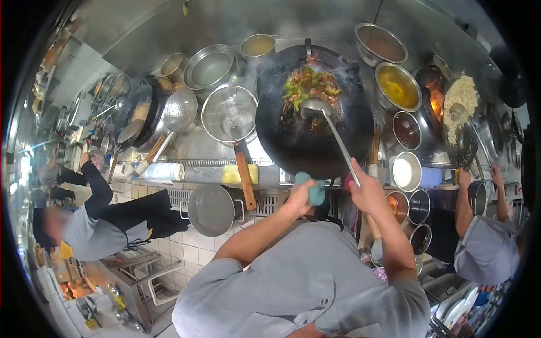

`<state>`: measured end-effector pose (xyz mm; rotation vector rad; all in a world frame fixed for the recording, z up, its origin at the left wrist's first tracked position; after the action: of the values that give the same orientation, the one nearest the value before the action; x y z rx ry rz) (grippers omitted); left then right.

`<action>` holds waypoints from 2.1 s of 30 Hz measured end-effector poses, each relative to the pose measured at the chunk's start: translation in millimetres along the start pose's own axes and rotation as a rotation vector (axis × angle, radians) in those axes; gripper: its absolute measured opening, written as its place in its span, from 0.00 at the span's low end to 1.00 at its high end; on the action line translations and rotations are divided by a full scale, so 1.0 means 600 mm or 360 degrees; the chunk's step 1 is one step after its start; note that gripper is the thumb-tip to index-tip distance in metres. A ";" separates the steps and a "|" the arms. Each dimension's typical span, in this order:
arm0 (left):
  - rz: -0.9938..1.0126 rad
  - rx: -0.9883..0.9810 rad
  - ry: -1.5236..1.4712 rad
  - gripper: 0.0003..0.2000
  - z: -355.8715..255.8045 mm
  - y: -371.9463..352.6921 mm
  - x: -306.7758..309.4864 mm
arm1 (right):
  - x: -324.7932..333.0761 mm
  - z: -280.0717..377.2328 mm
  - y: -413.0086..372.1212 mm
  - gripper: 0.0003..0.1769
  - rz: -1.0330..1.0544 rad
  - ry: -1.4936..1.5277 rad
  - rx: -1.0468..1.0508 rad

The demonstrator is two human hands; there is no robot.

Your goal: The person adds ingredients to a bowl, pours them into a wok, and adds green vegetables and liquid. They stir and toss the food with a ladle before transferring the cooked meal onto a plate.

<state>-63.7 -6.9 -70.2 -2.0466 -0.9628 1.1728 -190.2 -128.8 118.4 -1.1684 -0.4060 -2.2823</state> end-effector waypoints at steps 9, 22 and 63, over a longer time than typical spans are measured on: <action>0.0004 0.0138 0.0059 0.05 -0.062 0.106 -0.065 | -0.041 -0.010 0.062 0.37 -0.0013 -0.0115 0.0049; -0.0181 0.0144 0.0084 0.04 -0.112 0.071 -0.083 | 0.023 0.022 0.013 0.37 0.0130 -0.0050 0.0149; 0.0132 -0.0013 0.0125 0.12 0.008 0.061 0.045 | -0.037 -0.028 0.037 0.39 -0.0145 0.0121 -0.0070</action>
<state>-47.5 -5.1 -112.6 -2.1405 -0.8539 1.1228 -177.5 -147.6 91.0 -1.1012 -0.3888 -2.4171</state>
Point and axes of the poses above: each hand's wrist, its own y-axis towards the middle knuckle, its own x-axis out of the back of the hand, z = x × y, the point moved 9 cm from there along y, towards the middle knuckle, and after that the axes turned 14 degrees about -z, right-handed, at the moved point
